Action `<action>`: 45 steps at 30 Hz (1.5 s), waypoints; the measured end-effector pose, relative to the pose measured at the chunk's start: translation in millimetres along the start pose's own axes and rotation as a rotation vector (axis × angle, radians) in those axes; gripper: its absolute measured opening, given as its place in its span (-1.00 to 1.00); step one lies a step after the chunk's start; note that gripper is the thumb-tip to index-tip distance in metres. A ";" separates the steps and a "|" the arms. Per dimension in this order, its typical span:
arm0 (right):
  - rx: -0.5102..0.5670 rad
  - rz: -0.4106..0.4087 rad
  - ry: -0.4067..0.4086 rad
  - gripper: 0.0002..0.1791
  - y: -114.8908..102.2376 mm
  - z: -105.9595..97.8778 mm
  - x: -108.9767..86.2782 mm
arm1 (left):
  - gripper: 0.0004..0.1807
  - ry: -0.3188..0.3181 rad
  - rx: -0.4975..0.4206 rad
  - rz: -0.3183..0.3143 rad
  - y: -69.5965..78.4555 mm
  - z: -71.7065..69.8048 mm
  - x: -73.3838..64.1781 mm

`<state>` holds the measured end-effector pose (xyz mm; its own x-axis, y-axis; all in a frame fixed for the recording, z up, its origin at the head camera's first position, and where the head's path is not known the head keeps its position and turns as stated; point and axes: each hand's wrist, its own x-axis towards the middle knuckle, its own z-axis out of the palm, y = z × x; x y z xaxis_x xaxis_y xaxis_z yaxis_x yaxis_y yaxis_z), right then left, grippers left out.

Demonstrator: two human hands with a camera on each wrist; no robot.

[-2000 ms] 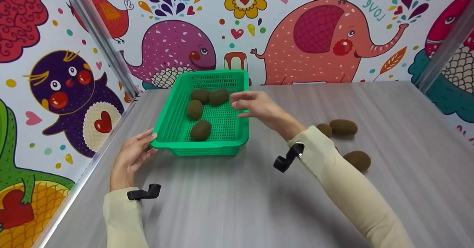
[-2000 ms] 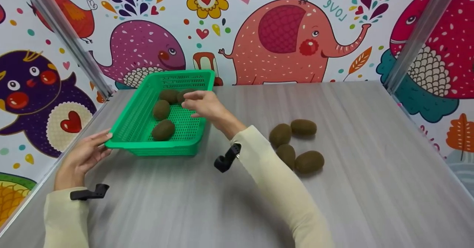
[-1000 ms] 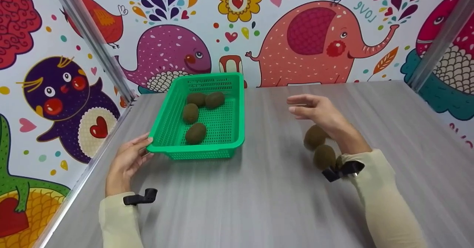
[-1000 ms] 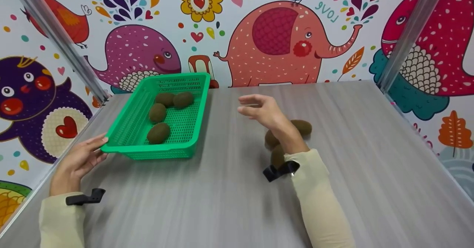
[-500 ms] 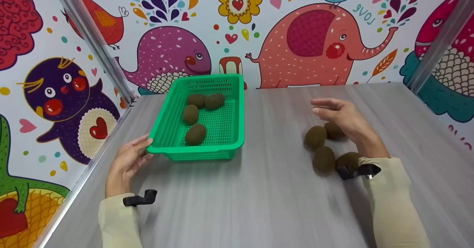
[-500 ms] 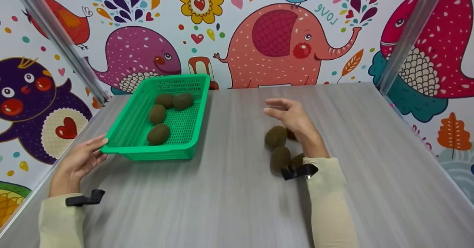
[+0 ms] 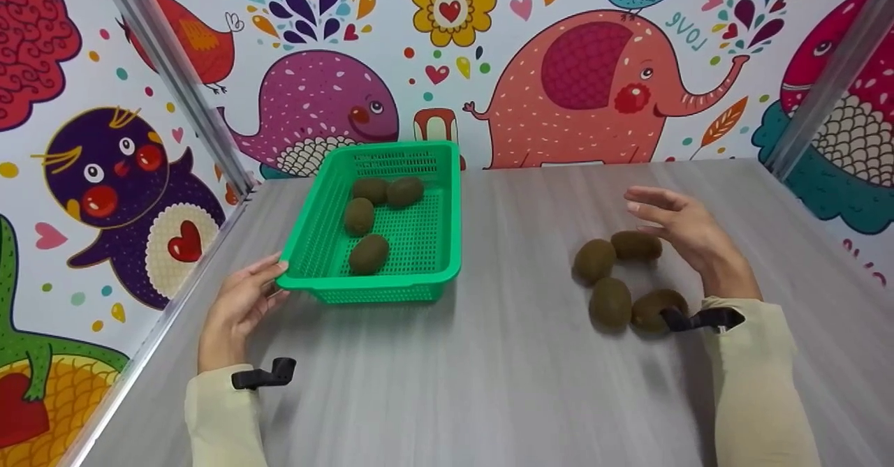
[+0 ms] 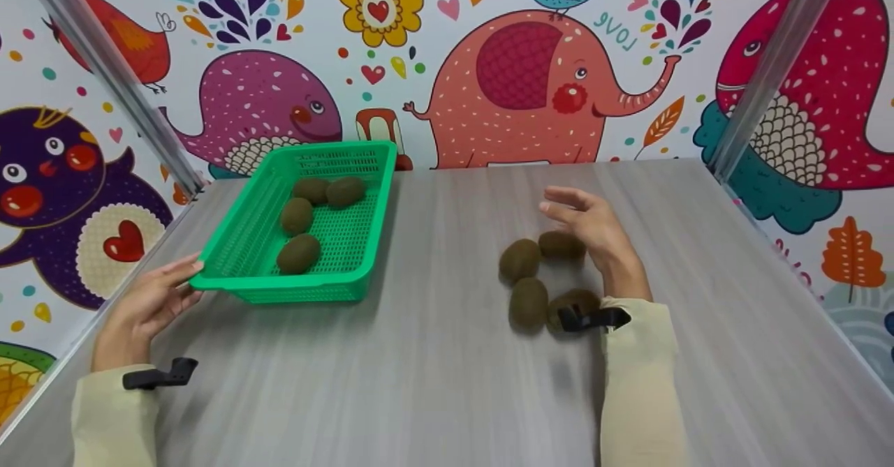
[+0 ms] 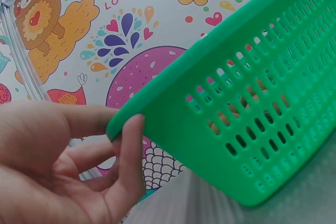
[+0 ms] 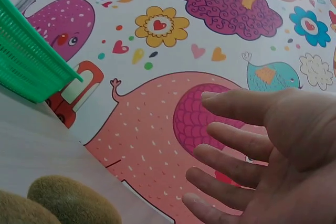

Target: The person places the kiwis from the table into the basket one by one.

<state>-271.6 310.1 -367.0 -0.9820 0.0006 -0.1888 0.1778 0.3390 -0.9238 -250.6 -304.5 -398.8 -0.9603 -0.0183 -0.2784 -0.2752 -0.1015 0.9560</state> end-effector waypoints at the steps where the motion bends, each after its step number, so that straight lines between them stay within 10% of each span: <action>1: 0.004 0.001 0.004 -0.07 1.2 -1.4 1.0 | -0.24 0.000 0.001 0.000 -0.1 -0.5 -0.1; 19: -0.047 0.105 0.060 0.09 37.8 -23.1 13.8 | -0.26 0.001 0.008 0.001 -0.7 0.5 0.8; 45: -0.033 0.180 -0.121 0.16 67.6 -18.4 25.9 | -0.28 -0.007 -0.013 0.002 -1.1 -0.4 1.3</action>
<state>-286.2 350.4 -428.2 -0.9195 -0.0486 -0.3900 0.3453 0.3743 -0.8606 -251.5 -304.8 -400.3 -0.9611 -0.0111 -0.2760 -0.2730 -0.1139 0.9552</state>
